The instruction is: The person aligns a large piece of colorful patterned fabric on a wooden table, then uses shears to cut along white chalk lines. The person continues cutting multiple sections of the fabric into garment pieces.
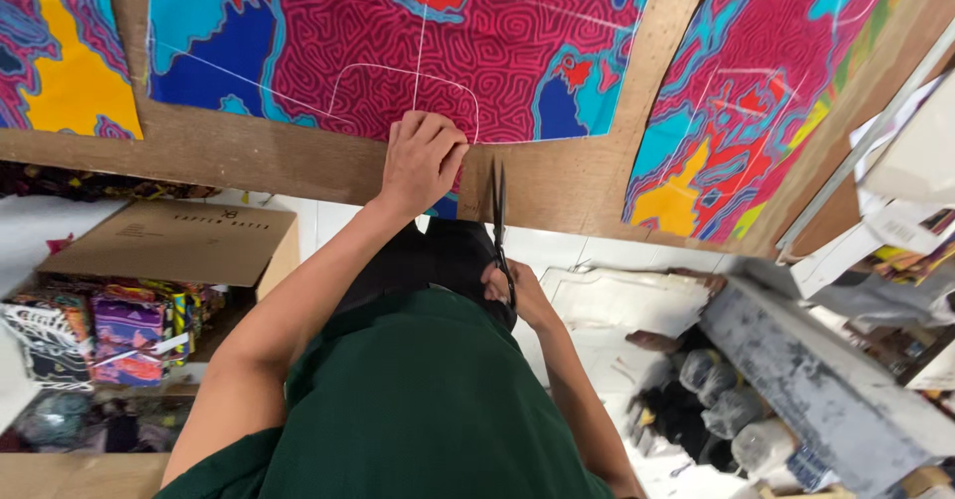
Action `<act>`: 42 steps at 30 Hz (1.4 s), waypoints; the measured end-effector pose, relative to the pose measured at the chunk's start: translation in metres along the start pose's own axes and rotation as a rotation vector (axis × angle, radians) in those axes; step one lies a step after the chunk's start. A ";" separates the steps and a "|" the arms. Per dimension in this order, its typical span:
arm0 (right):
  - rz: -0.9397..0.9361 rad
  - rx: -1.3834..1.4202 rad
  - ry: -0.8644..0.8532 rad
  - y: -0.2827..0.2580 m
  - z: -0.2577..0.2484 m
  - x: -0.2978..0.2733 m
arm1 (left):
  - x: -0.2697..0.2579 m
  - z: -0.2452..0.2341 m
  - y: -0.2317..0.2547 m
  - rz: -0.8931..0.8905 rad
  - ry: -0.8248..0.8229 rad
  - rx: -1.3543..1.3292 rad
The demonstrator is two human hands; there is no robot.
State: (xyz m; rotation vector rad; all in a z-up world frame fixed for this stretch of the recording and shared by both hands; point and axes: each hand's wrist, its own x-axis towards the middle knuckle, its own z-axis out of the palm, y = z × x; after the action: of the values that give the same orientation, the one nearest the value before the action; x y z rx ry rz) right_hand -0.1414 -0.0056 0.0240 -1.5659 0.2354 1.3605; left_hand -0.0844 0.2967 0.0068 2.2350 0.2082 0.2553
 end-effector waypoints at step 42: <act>0.029 0.237 0.173 -0.017 0.047 0.046 | -0.039 -0.004 -0.015 0.160 -0.273 0.394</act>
State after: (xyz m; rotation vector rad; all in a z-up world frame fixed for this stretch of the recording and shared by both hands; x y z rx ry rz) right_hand -0.1434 0.0587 0.0021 -1.4844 0.5085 1.1725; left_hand -0.1241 0.3000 -0.0070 2.6509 -0.0764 -0.0119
